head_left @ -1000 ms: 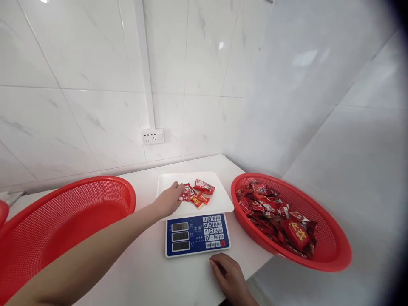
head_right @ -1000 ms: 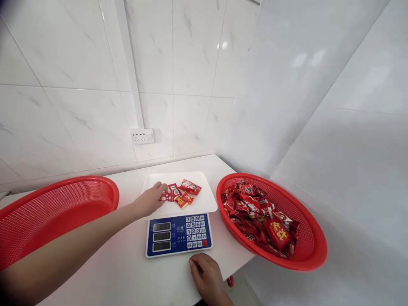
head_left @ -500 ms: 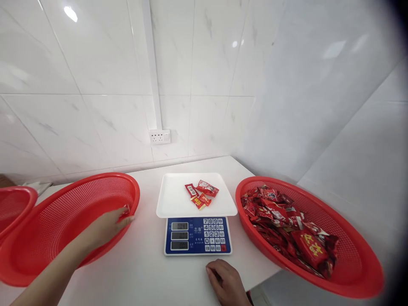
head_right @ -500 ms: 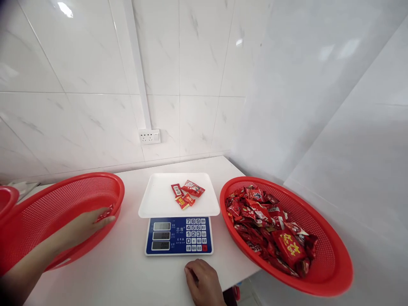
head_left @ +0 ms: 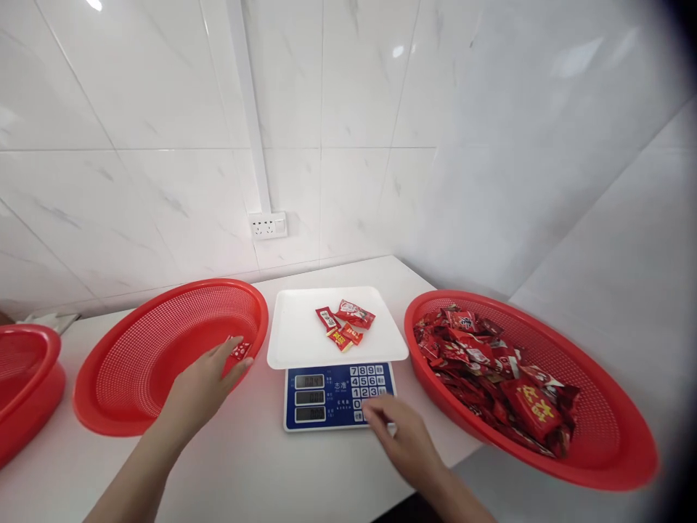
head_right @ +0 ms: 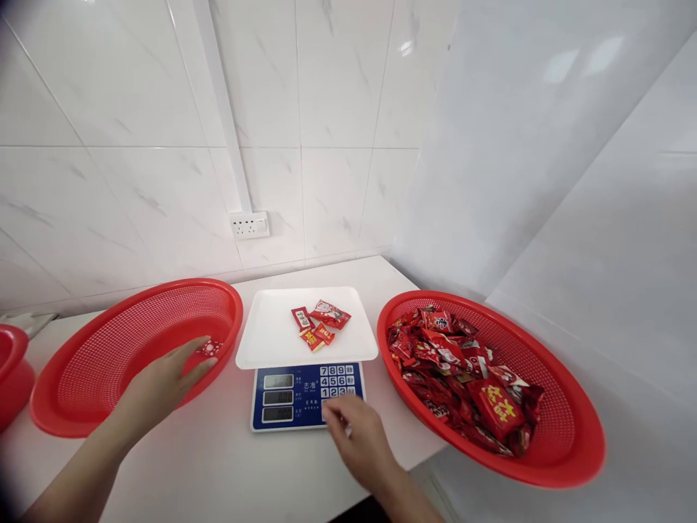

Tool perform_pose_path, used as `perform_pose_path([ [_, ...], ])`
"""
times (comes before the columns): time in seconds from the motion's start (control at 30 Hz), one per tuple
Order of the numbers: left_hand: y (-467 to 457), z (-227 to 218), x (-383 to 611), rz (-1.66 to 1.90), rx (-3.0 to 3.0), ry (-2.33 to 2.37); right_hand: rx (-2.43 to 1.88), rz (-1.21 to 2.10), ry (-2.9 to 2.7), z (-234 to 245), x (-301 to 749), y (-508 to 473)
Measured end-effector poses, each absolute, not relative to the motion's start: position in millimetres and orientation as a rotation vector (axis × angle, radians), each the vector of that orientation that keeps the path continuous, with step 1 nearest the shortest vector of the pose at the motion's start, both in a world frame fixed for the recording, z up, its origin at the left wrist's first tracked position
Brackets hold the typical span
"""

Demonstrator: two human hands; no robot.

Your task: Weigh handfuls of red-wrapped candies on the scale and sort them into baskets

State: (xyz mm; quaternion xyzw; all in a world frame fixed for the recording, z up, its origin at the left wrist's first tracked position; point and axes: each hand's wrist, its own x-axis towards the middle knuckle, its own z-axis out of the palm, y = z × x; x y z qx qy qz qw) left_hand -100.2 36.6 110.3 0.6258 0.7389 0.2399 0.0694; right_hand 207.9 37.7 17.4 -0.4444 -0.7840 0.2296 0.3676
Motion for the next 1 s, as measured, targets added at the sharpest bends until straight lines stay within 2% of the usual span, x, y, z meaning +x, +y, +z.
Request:
perform_pose_path([
  [0.1,25.6,118.8,-78.5,0.913,1.873,2.089,-1.327,0.455,-2.022,55.4,197.1,81.0],
  [0.17,14.8,122.8,-60.8,0.96,1.971,1.746,-1.435,0.386,-2.134,72.7,185.1,106.5],
  [0.3,-4.3,129.4,-30.6,0.615,2.209,1.02,-1.574,0.265,-2.427,85.8,158.9,133.1],
  [0.4,-7.2,133.0,-20.1,0.447,2.239,0.804,-1.619,0.246,-2.496,86.3,146.9,137.0],
  [0.63,4.9,131.0,-40.1,0.553,2.07,0.836,-1.653,0.325,-2.435,96.4,141.6,140.9],
  [0.83,12.7,133.9,-67.9,0.785,1.849,1.16,-1.567,0.412,-2.262,115.7,119.8,162.9],
  [1.0,8.4,138.6,-87.7,0.874,1.845,1.201,-1.559,0.503,-2.213,121.0,100.3,180.3],
])
